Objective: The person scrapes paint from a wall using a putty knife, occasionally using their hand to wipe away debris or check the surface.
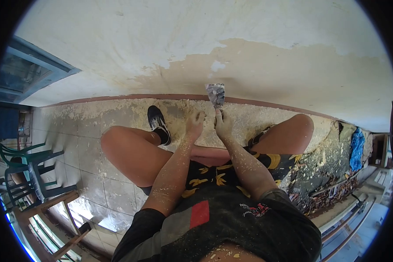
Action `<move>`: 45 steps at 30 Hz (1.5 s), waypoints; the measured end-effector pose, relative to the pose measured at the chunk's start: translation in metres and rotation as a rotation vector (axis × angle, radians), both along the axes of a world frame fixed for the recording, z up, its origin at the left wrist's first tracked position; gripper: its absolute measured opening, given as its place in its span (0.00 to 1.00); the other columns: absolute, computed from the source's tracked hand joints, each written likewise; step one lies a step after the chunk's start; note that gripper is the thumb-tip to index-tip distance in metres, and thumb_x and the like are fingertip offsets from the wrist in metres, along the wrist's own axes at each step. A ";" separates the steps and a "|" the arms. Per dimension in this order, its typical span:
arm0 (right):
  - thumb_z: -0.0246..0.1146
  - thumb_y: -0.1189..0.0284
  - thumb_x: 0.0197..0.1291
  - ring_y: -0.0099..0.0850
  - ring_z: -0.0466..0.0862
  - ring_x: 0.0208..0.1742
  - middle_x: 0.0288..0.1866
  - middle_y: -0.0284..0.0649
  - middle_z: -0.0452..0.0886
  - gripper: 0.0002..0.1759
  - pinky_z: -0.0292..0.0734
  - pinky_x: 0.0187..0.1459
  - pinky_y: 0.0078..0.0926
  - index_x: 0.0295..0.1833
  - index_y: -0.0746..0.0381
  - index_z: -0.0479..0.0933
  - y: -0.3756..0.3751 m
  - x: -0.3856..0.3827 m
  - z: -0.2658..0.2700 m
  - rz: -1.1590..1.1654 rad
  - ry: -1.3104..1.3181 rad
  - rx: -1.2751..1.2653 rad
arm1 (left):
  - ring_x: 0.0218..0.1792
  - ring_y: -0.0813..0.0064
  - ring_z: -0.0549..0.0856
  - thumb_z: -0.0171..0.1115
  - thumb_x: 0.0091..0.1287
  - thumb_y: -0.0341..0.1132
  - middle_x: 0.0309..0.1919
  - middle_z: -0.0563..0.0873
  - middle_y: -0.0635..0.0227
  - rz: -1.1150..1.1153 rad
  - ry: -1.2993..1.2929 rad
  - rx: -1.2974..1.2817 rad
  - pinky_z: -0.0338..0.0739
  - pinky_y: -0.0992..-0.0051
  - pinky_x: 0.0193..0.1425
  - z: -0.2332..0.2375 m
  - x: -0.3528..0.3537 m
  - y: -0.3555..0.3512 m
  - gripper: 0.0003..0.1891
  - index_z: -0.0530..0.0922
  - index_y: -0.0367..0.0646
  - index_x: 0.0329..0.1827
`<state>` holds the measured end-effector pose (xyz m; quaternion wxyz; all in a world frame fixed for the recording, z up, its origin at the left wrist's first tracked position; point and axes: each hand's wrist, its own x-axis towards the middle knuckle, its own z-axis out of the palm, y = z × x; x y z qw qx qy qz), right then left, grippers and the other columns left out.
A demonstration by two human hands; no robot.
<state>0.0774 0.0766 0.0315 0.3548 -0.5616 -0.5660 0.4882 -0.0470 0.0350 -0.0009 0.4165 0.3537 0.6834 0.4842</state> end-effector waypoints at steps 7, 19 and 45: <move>0.49 0.60 0.69 0.18 0.64 0.14 0.15 0.28 0.64 0.19 0.60 0.16 0.19 0.26 0.59 0.65 -0.001 0.003 0.004 -0.075 0.270 -0.040 | 0.37 0.73 0.83 0.57 0.65 0.33 0.35 0.85 0.63 0.120 -0.123 0.153 0.76 0.75 0.44 0.028 0.007 0.005 0.10 0.79 0.36 0.43; 0.45 0.57 0.70 0.23 0.70 0.16 0.16 0.33 0.69 0.22 0.65 0.19 0.22 0.31 0.63 0.70 0.015 -0.021 0.079 0.013 0.468 -0.212 | 0.42 0.73 0.82 0.44 0.73 0.47 0.38 0.84 0.62 -0.225 -0.498 0.128 0.71 0.77 0.54 0.119 0.001 0.064 0.23 0.76 0.34 0.48; 0.49 0.65 0.67 0.30 0.76 0.50 0.50 0.46 0.76 0.18 0.66 0.56 0.29 0.51 0.68 0.73 0.036 -0.055 0.074 -0.224 0.391 0.181 | 0.19 0.81 0.75 0.50 0.70 0.48 0.14 0.75 0.66 -0.038 -0.432 0.101 0.68 0.74 0.24 0.140 0.023 0.090 0.23 0.77 0.35 0.26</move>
